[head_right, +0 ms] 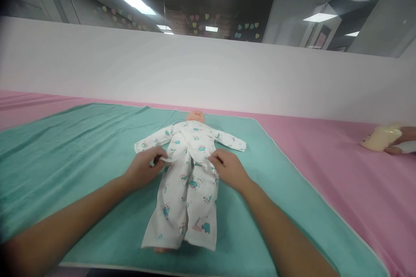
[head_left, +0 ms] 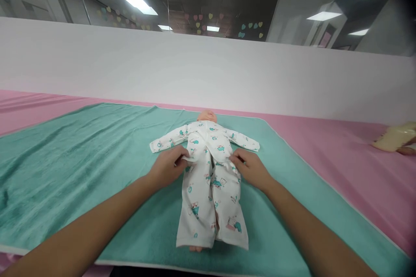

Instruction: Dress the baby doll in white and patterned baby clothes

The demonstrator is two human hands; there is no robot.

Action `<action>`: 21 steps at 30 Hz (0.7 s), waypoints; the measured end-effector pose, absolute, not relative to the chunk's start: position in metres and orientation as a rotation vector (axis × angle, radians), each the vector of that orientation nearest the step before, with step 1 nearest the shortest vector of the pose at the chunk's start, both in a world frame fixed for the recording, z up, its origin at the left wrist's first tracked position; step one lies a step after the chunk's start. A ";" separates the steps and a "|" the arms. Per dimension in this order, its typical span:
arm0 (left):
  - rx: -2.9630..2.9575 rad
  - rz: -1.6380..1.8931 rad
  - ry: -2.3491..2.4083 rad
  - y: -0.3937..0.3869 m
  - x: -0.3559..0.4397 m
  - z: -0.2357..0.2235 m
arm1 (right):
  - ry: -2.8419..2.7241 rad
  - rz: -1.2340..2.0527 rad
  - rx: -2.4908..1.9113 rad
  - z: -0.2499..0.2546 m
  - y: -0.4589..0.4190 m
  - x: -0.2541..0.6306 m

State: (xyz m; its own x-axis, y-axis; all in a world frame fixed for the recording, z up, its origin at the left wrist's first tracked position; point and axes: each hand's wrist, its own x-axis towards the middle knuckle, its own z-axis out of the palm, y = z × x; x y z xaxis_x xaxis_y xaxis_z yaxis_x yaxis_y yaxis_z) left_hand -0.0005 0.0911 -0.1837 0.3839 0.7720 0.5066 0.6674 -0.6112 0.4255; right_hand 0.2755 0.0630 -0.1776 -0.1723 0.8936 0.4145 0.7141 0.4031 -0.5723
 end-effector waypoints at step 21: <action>2.672 0.737 1.253 0.097 0.003 -0.193 | -1.515 0.749 -1.488 -0.222 0.126 0.305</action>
State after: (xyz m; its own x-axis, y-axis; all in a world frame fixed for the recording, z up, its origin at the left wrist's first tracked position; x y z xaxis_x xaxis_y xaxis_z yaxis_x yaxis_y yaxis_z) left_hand 0.0028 0.0972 -0.1934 0.5443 0.7462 0.3833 0.6979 -0.6563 0.2867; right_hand 0.3054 0.1262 -0.2221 0.0824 0.9829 0.1644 0.4662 0.1078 -0.8781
